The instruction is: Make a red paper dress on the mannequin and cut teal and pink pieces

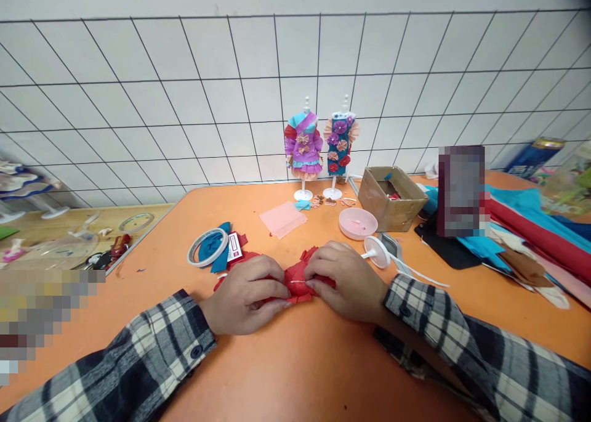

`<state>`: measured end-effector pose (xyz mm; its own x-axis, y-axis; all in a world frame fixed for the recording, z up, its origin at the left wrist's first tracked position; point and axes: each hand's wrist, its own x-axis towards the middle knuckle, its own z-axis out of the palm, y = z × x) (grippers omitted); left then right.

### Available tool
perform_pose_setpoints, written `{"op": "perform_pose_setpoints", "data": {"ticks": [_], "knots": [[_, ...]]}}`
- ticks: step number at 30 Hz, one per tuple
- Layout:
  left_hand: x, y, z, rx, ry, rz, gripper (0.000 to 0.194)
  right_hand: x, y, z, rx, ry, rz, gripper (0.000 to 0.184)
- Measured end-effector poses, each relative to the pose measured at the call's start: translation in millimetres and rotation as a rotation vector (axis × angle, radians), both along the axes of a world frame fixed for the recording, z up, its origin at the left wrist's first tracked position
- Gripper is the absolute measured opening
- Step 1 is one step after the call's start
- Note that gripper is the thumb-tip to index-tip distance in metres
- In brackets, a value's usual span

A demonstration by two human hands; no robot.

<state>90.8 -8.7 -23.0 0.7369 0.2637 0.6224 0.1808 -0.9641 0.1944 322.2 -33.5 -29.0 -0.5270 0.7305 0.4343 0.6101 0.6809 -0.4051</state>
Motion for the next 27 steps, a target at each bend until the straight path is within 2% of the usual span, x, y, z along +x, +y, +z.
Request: {"op": "perform_pose_setpoints", "data": {"ticks": [4,7,11,14,18,22,27], "knots": [[-2,-1,0.6,0.116,0.035,0.012,0.006,0,1,-0.2,-0.028,0.009,-0.001,0.006],[-2,-1,2.5,0.143,0.063,-0.001,0.008,0,1,-1.0,-0.034,0.011,0.000,0.006],[-2,1,1.6,0.122,0.039,-0.035,0.007,1,1,-1.4,-0.004,-0.025,0.000,0.005],[-1,2,-1.6,0.098,0.053,-0.052,0.014,0,0,0.2,0.023,-0.066,-0.006,0.005],[0,1,-3.8,0.086,0.083,-0.012,0.020,0,-2,3.0,0.049,-0.105,-0.018,0.006],[1,0,-1.8,0.085,0.086,0.048,0.018,2,-1,4.1,0.079,-0.122,-0.005,0.006],[3,-1,0.4,0.035,0.073,0.058,0.013,12,3,3.3,0.152,-0.030,0.015,0.009]]}}
